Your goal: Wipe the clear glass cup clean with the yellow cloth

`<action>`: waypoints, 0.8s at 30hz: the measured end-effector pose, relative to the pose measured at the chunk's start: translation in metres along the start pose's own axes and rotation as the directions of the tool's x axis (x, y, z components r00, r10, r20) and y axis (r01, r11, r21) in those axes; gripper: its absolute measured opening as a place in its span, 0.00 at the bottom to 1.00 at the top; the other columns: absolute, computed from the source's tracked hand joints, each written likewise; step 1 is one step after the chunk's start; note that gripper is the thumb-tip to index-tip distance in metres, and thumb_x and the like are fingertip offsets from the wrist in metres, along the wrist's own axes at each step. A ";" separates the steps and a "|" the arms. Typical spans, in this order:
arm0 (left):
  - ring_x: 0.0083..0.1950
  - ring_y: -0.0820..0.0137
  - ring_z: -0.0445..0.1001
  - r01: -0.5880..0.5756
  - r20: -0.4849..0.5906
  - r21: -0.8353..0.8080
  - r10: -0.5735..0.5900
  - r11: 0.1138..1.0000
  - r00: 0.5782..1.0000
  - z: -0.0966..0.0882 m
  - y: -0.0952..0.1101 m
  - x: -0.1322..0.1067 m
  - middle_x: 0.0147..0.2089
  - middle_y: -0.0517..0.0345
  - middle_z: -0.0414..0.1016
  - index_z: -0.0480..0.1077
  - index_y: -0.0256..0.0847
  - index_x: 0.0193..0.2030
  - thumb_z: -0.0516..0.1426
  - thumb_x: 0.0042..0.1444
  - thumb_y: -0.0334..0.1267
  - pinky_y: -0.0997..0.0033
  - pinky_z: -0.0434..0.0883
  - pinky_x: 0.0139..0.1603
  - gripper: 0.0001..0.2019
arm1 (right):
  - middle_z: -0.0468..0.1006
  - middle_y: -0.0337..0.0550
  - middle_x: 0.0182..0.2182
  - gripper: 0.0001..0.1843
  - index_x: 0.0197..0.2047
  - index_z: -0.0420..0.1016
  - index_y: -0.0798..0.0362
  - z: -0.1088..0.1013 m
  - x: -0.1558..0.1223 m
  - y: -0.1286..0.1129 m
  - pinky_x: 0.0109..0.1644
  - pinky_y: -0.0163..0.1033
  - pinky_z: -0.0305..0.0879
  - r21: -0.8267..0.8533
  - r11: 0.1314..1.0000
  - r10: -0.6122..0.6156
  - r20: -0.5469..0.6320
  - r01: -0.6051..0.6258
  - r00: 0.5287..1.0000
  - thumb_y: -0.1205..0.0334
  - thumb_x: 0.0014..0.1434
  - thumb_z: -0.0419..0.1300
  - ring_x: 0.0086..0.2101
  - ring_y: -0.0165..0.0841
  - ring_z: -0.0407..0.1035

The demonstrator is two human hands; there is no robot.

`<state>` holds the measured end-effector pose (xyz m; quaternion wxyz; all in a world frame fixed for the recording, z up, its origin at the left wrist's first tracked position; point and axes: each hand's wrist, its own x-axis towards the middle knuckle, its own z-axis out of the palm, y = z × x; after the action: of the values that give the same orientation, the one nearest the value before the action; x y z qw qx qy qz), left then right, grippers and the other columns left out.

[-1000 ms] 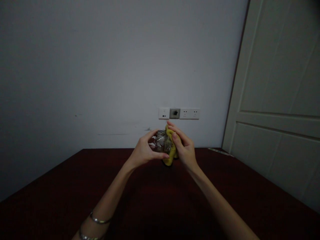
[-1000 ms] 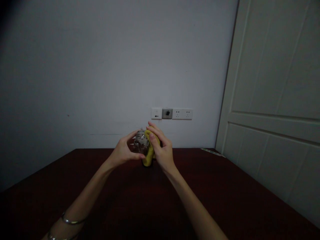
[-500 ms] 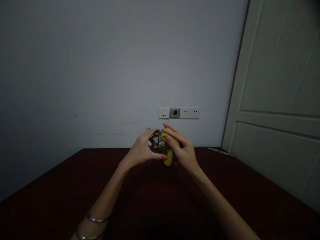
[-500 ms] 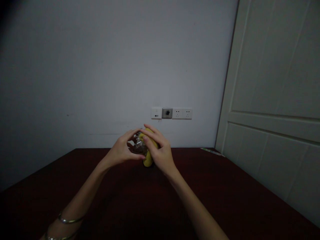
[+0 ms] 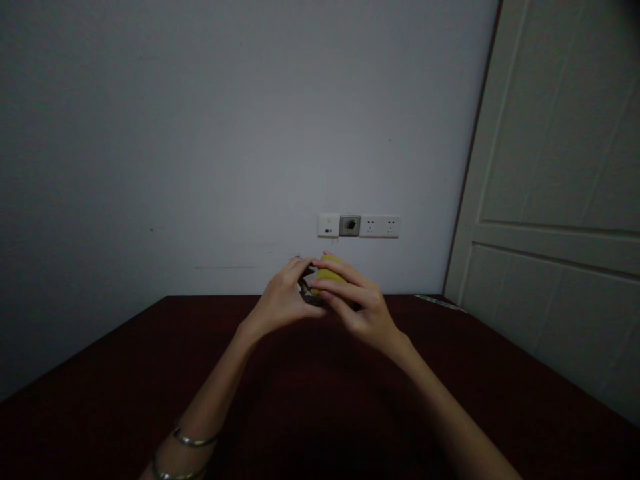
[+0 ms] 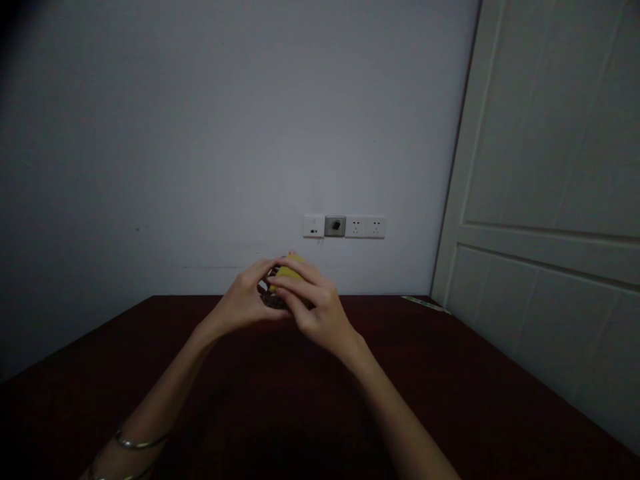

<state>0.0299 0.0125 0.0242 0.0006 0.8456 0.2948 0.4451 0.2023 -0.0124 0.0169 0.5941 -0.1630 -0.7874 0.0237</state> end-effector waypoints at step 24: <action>0.44 0.60 0.74 0.293 0.038 -0.321 -0.297 0.901 0.954 0.003 0.006 0.003 0.50 0.44 0.73 0.66 0.34 0.54 0.69 0.34 0.46 0.58 0.72 0.45 0.38 | 0.75 0.40 0.53 0.11 0.43 0.79 0.40 0.003 0.004 0.001 0.58 0.51 0.64 0.173 0.969 0.205 -0.180 -0.174 0.962 0.61 0.59 0.58 0.53 0.37 0.69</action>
<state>0.0365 0.0098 0.0265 0.2048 0.7771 0.3422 0.4870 0.1985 -0.0100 0.0192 0.6749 -0.1925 -0.7012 0.1256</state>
